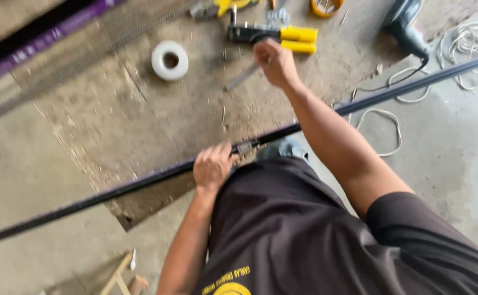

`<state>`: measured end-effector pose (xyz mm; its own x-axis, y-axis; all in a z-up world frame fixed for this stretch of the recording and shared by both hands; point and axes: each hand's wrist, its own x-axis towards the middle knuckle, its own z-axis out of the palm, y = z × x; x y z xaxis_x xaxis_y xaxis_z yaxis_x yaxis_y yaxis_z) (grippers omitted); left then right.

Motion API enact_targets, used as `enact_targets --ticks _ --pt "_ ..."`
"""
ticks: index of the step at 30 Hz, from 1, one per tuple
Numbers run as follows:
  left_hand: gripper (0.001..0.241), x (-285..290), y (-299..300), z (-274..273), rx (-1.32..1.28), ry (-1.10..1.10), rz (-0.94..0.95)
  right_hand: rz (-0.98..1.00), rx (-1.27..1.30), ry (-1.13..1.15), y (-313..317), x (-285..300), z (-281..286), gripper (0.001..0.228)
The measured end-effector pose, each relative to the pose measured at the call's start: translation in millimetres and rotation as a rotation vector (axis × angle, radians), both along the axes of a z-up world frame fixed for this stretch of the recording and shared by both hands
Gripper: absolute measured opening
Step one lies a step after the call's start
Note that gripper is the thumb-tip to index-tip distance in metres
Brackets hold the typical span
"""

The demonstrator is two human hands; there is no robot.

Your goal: Assembling metal rails by drilling holes and securing them with rivets using a rivet gun

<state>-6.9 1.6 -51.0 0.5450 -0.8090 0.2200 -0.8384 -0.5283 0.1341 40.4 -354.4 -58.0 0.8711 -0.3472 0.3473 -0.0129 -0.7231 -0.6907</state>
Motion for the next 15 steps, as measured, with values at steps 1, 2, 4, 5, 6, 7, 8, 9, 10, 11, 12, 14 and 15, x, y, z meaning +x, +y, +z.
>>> enact_targets --ticks 1,2,4,5,6,7,8,9,10,11,12,14,15 --pt "0.048 -6.6 5.5 0.1 -0.023 0.014 0.002 0.021 0.064 0.073 9.6 -3.5 4.0 0.019" --pt "0.048 -1.4 -0.9 2.8 -0.03 0.001 -0.009 0.01 0.058 0.06 -5.9 -5.8 14.6 0.019" --pt "0.04 -5.6 -2.4 6.8 -0.038 0.02 -0.014 0.045 -0.096 0.141 -25.3 -25.4 25.0 0.011" --pt "0.04 -6.2 -5.6 9.1 -0.043 0.03 -0.026 0.033 -0.099 0.151 -50.0 -37.0 24.6 0.011" --pt "0.038 -6.8 -9.7 11.4 -0.033 0.021 -0.025 -0.092 -0.145 0.202 -75.5 -49.2 24.3 0.012" --pt "0.042 -6.3 -14.4 14.4 -0.022 0.007 -0.01 -0.205 -0.191 0.246 -101.4 -54.7 24.6 0.023" --pt "0.042 -5.6 -22.5 13.1 -0.025 0.012 -0.008 -0.203 -0.195 0.25 -128.9 -66.3 36.3 0.023" --pt "0.041 -6.8 -27.7 12.6 -0.03 0.019 -0.007 -0.384 -0.233 0.393 -153.9 -78.6 45.8 0.046" --pt "0.04 -8.5 -33.9 11.8 -0.035 0.026 -0.007 -0.565 -0.271 0.536 -179.9 -91.0 55.1 0.069" --pt "0.04 -7.8 -41.4 7.1 -0.034 0.033 -0.005 -0.561 -0.272 0.543 -200.7 -104.1 59.0 0.069" --pt "0.043 -7.2 -49.6 2.2 -0.032 0.025 -0.009 -0.632 -0.206 0.655 -222.4 -117.2 62.9 0.084" --pt "0.047 -15.1 -55.6 4.5 -0.018 0.037 -0.008 -0.691 -0.137 0.789 -248.0 -137.6 56.0 0.101" --pt "0.046 -11.0 -64.4 9.5 -0.031 0.0 -0.016 -0.675 -0.1 0.97 -261.0 -141.0 51.5 0.121"
